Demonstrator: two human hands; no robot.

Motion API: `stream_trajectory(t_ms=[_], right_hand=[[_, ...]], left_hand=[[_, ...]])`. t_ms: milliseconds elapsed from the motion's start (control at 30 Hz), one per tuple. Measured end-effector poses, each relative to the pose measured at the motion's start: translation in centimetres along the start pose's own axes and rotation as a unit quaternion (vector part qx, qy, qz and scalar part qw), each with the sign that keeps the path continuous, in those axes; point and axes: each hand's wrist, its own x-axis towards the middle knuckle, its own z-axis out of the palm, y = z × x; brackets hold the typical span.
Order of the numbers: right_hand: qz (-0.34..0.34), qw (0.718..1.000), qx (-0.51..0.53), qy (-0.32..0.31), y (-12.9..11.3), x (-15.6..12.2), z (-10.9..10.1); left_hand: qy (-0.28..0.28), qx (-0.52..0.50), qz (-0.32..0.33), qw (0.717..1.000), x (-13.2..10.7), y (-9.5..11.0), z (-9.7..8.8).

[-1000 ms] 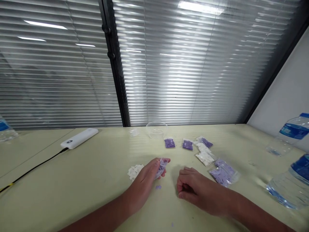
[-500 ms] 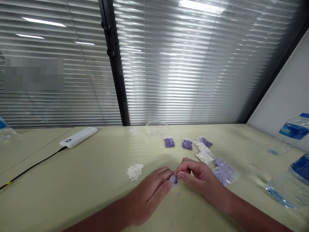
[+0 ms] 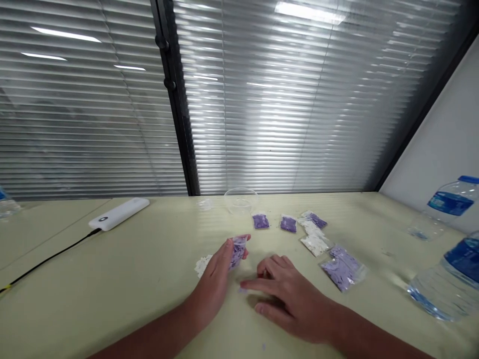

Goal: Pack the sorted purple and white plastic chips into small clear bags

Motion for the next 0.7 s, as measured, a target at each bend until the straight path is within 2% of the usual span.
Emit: stream_trajectory(t_ms=[133,300,367,433,567,633,700], right_hand=[[-0.021,0.997,-0.076,-0.021,-0.9,0.2,-0.2],[-0.037,0.993,-0.111,-0.009,-1.7,0.1,-0.5],[-0.037,0.997,-0.071,0.008,-1.3,-0.1,-0.2],[-0.026,0.998,0.026,0.049,-0.4,-0.2,0.1],[0.043,0.959,0.237,0.150,1.1,-0.2,-0.1],[0.058,0.944,0.279,0.165,1.3,-0.2,-0.3],[0.063,0.941,0.282,0.176,1.3,-0.3,-0.5]], left_hand=[[-0.005,-0.010,0.016,1.000,0.4,-0.8,-0.1],[-0.010,-0.004,0.021,1.000,0.3,-0.8,-0.2],[-0.004,0.000,0.015,1.000,0.1,-0.6,-0.1],[-0.002,0.002,0.006,1.000,0.0,-0.3,-0.1],[-0.035,0.021,-0.002,0.999,-0.3,-0.3,0.0],[-0.055,0.040,0.007,0.998,-0.4,-0.5,0.0],[-0.070,0.056,0.014,0.996,-0.5,-0.6,-0.1]])
